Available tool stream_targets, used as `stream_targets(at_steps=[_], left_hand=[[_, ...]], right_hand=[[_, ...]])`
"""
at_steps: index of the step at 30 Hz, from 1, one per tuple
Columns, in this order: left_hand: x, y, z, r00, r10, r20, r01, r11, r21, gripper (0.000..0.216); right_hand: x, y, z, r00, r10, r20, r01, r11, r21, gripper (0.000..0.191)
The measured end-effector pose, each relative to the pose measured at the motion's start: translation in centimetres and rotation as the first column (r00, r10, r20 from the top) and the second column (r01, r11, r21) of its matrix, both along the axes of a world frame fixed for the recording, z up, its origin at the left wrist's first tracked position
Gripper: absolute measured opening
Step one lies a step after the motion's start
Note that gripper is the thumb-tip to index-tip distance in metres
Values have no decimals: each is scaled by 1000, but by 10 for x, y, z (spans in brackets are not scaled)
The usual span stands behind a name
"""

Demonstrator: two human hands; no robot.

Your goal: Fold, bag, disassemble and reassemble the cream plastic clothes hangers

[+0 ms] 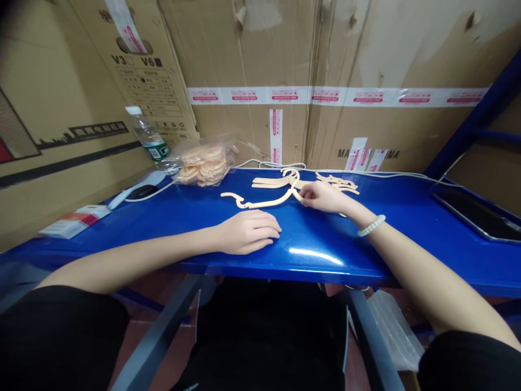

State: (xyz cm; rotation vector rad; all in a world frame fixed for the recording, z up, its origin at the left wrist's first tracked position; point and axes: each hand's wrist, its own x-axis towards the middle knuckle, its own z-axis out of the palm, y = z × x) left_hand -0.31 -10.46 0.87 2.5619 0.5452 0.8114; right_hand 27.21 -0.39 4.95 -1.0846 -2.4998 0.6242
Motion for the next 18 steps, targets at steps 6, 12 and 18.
stream_targets(at_steps=[6,12,18], left_hand=[[-3,7,-5,992,30,-123,20,922,387,21],[-5,9,-8,976,129,-174,-19,851,525,27],[-9,11,-8,954,227,-195,-123,891,436,30]], right_hand=[[-13,-11,-5,959,-63,277,-25,953,302,24],[-17,-20,-4,939,-98,331,-42,920,390,19],[-16,-15,-2,923,-160,351,23,931,365,14]])
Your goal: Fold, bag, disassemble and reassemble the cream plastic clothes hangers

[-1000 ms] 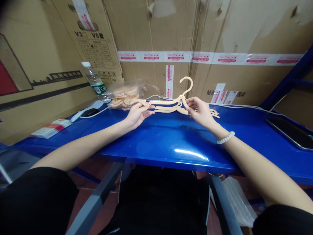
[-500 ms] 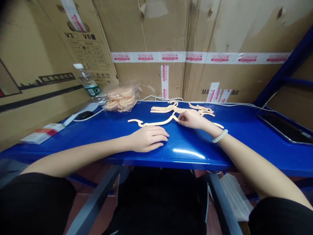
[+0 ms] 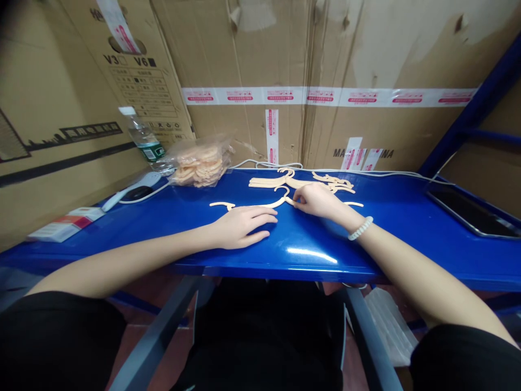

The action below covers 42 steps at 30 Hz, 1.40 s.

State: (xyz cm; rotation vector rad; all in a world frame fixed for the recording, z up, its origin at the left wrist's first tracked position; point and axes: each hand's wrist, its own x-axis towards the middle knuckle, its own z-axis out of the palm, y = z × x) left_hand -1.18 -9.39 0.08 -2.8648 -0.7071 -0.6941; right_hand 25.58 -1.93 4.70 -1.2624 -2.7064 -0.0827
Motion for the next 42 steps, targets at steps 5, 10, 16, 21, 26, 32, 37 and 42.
stream_targets(at_steps=[5,10,16,21,26,32,37,42], left_hand=[[-2,2,3,997,77,-27,-79,992,-99,35],[-2,5,2,996,81,-23,-83,983,-162,38],[-15,30,8,985,79,155,-47,979,-198,27],[-60,79,16,885,322,337,-136,870,-474,27],[-100,101,27,905,415,98,-248,700,-670,32],[-115,96,41,951,269,-155,-299,658,-691,42],[-117,98,40,960,243,-141,-269,651,-710,36],[-114,97,39,963,242,-121,-254,649,-717,35]], right_hand=[[4,9,-1,997,-75,-12,75,997,-21,12],[5,16,-7,994,-107,-29,107,994,-26,14],[12,18,5,993,-84,-78,80,995,-55,16],[56,27,40,964,-150,-221,159,987,26,25],[110,46,58,961,-257,-99,244,961,-129,27],[141,61,52,934,-317,163,356,841,-406,36],[136,55,46,897,-374,235,441,725,-529,39],[132,55,41,888,-362,284,460,716,-525,22]])
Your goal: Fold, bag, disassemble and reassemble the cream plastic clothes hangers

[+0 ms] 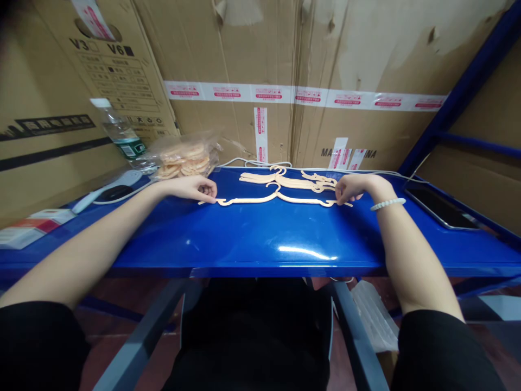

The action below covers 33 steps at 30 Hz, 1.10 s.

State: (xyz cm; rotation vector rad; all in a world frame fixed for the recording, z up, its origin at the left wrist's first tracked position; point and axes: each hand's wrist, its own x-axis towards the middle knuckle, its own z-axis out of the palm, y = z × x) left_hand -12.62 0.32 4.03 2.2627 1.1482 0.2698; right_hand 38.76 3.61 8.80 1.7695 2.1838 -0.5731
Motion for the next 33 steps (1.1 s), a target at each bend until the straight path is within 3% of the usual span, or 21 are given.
stream_targets(at_steps=[7,13,16,18,20,27,33], left_hand=[[-4,4,-3,1000,24,-11,-24,1000,-5,37],[-4,5,-6,999,46,2,-46,999,3,38],[0,5,-12,987,124,98,-133,988,85,40],[4,7,-18,967,185,176,-211,967,145,41],[8,9,-26,942,226,250,-274,945,177,42],[17,19,-45,776,361,517,-437,899,27,45],[22,15,-44,782,334,527,-411,911,33,40]], right_hand=[[5,7,-4,1000,-24,15,24,1000,6,14],[6,1,5,999,-49,15,49,999,23,14],[3,-2,11,998,-66,-3,64,965,253,14],[-1,-2,11,999,-44,-15,46,886,462,16],[-5,0,6,1000,-3,-19,13,825,565,20],[-12,18,-19,998,56,-1,-47,850,524,39],[-11,32,-31,997,62,55,-81,863,499,43]])
